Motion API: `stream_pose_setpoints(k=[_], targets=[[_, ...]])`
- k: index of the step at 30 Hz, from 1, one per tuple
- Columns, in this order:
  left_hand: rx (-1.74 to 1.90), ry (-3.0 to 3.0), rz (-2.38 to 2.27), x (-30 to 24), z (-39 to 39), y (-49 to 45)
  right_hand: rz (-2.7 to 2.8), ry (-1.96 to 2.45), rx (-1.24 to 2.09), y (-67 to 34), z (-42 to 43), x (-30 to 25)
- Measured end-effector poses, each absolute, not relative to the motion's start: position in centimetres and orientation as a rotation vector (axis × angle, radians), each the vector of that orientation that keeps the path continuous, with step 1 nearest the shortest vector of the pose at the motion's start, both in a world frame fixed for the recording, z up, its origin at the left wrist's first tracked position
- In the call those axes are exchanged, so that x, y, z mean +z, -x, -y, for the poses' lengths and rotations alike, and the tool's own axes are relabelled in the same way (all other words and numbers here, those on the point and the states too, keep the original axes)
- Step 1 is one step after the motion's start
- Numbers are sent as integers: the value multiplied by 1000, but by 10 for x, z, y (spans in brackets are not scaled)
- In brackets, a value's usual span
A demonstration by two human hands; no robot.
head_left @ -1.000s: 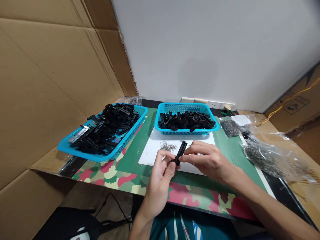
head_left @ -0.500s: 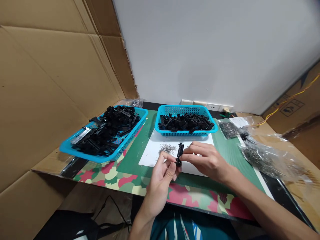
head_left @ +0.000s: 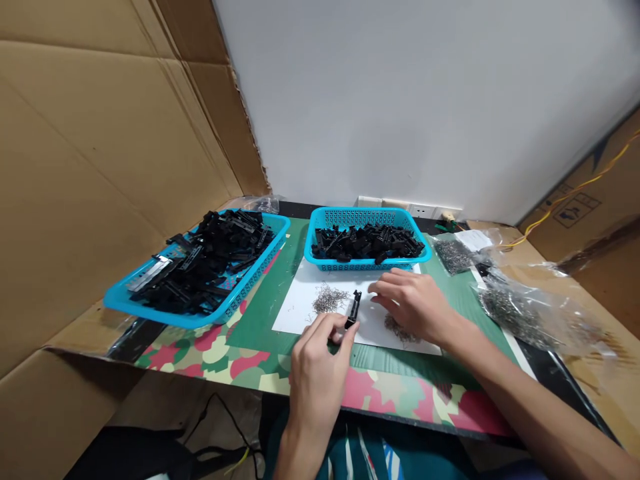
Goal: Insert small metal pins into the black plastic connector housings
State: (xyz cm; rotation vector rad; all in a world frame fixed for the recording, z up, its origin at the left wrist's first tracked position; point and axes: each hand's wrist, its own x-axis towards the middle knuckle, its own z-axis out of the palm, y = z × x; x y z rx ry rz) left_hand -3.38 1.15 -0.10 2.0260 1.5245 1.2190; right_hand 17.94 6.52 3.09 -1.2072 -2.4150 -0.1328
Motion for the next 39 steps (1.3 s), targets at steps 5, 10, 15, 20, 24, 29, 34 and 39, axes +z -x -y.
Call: stream_pose_setpoints(k=[5,10,15,20,24,29,34,39], targets=[[1130,-2068,-1576,-3,-11,30,2300,1612,198,-194,-70,33],[1138,-2123,-1580,-3,-11,29,2384,1747,284,-198,-70,32],[1143,-2170,-1561,-2,-13,28,2495,1660,136,-199,-66,25],[1155,-2157,-1516,-4,-13,28,2350,1392,408,-194,-61,36],[1142,-2145,-1492,-4,-13,28,2025,1167,786,-177,-56,47],[1143,-2156,-1489,-3,-13,27,1769,1038,955,-153,-51,38],[1142,-2165,-1470,-2,-12,27,1719,1069,1025,-148,-51,24],[1133,-2169,-1485,0,-11,27,1780,1093,967,-149,-51,23]])
